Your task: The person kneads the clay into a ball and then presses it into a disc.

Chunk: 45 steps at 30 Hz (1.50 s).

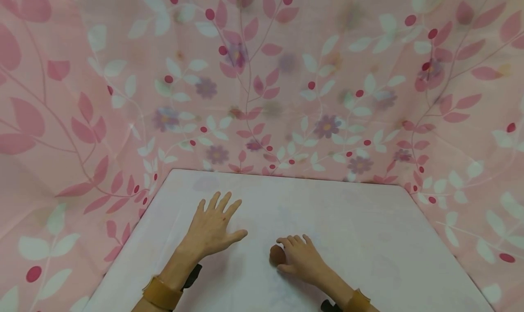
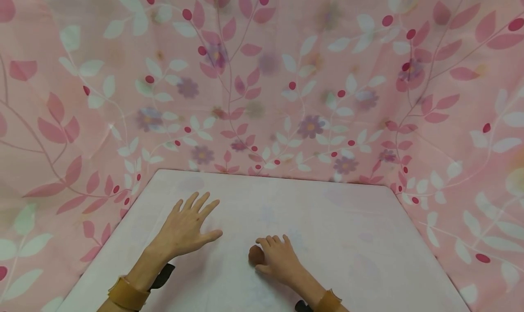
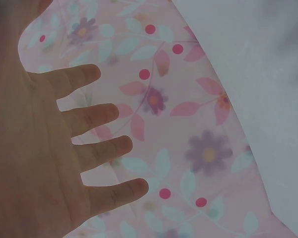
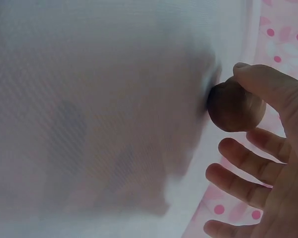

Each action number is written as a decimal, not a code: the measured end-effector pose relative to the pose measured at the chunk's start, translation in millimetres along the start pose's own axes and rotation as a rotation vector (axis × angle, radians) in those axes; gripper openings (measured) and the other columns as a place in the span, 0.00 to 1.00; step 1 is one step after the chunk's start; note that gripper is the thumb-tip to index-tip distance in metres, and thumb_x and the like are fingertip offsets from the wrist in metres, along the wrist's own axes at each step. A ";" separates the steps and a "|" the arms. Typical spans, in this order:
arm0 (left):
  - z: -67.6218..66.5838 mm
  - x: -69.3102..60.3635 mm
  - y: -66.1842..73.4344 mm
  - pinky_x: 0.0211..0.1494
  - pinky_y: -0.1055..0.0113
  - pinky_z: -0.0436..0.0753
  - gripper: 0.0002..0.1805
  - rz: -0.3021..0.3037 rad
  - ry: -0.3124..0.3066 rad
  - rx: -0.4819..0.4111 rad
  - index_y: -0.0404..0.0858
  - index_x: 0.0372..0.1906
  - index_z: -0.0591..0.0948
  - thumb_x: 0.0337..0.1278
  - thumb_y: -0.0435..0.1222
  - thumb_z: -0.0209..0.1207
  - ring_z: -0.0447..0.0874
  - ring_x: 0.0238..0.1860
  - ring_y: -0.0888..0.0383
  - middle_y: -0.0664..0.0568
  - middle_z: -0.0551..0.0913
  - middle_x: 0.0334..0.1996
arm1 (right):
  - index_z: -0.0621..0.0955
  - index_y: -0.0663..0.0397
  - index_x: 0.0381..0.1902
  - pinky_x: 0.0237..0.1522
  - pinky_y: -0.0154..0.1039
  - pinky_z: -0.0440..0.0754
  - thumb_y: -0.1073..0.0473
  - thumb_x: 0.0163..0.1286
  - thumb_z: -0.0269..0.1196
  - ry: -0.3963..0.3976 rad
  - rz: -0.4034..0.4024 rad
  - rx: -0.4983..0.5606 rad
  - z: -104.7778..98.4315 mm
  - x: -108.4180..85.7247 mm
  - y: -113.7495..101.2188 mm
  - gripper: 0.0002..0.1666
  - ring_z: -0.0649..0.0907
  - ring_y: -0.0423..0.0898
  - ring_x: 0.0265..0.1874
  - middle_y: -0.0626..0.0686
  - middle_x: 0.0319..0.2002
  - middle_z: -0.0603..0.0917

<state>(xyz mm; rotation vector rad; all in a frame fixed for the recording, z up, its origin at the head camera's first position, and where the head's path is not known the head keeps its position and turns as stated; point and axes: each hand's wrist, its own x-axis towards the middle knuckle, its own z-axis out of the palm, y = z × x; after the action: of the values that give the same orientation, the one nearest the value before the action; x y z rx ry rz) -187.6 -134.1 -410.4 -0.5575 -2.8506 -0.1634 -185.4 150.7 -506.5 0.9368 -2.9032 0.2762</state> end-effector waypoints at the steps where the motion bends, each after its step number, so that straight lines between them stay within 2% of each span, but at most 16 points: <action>1: 0.1 0.1 -0.1 0.68 0.33 0.60 0.43 -0.002 -0.005 0.000 0.48 0.72 0.69 0.56 0.66 0.56 0.59 0.73 0.37 0.43 0.66 0.73 | 0.75 0.50 0.61 0.61 0.65 0.69 0.41 0.57 0.73 0.000 0.003 -0.007 1.3 0.6 -0.1 0.38 0.79 0.48 0.50 0.47 0.48 0.81; 5: -0.1 -0.2 -0.7 0.69 0.33 0.60 0.43 -0.008 -0.016 -0.001 0.49 0.73 0.68 0.56 0.67 0.55 0.58 0.74 0.38 0.43 0.65 0.73 | 0.76 0.50 0.59 0.61 0.64 0.69 0.42 0.57 0.73 -0.005 0.011 -0.014 5.3 2.7 -0.3 0.36 0.79 0.48 0.49 0.47 0.47 0.81; 13: 1.5 -1.2 -1.5 0.68 0.33 0.61 0.43 -0.001 0.000 -0.007 0.48 0.72 0.69 0.56 0.67 0.55 0.59 0.73 0.38 0.43 0.66 0.73 | 0.77 0.49 0.54 0.60 0.62 0.70 0.44 0.55 0.74 0.014 0.008 -0.005 8.2 5.6 -2.5 0.32 0.80 0.48 0.47 0.48 0.46 0.83; 19: 1.4 -1.9 0.1 0.68 0.33 0.60 0.43 -0.002 -0.010 -0.015 0.48 0.73 0.69 0.56 0.67 0.55 0.59 0.73 0.38 0.43 0.65 0.73 | 0.78 0.49 0.55 0.60 0.61 0.70 0.45 0.57 0.73 0.020 0.013 -0.016 4.3 2.3 -2.3 0.31 0.80 0.47 0.47 0.47 0.47 0.83; 22: 1.8 -2.0 1.2 0.68 0.33 0.60 0.43 0.001 -0.014 -0.017 0.48 0.73 0.69 0.57 0.67 0.54 0.59 0.73 0.37 0.43 0.65 0.73 | 0.78 0.50 0.54 0.60 0.61 0.71 0.47 0.57 0.73 0.059 0.009 -0.016 -0.5 -0.7 0.1 0.29 0.80 0.47 0.47 0.47 0.46 0.84; 29: 3.3 0.1 3.4 0.68 0.33 0.60 0.43 0.011 -0.026 -0.022 0.48 0.73 0.69 0.57 0.67 0.54 0.59 0.73 0.38 0.43 0.65 0.73 | 0.79 0.50 0.54 0.60 0.60 0.72 0.48 0.54 0.75 0.205 0.006 -0.027 -17.9 -7.1 10.0 0.31 0.81 0.47 0.47 0.47 0.46 0.83; 39: 9.9 2.6 0.9 0.69 0.34 0.60 0.41 0.002 -0.082 -0.188 0.48 0.73 0.67 0.60 0.65 0.54 0.59 0.73 0.39 0.45 0.64 0.73 | 0.79 0.49 0.54 0.62 0.61 0.70 0.48 0.54 0.76 0.284 0.062 0.003 -52.1 -16.1 19.1 0.31 0.81 0.46 0.47 0.45 0.43 0.83; 45: 16.5 3.9 1.7 0.69 0.37 0.62 0.40 -0.006 -0.099 -0.396 0.50 0.74 0.67 0.61 0.64 0.54 0.61 0.73 0.43 0.47 0.65 0.73 | 0.79 0.50 0.54 0.61 0.63 0.71 0.49 0.53 0.77 0.349 0.046 -0.016 -67.1 -21.8 22.3 0.32 0.81 0.47 0.46 0.45 0.43 0.82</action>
<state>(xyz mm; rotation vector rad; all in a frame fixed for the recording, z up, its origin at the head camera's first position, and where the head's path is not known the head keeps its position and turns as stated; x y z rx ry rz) -193.8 -128.6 -425.2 -0.6451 -2.9277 -0.7321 -179.5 194.0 -446.8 0.7341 -2.6042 0.3767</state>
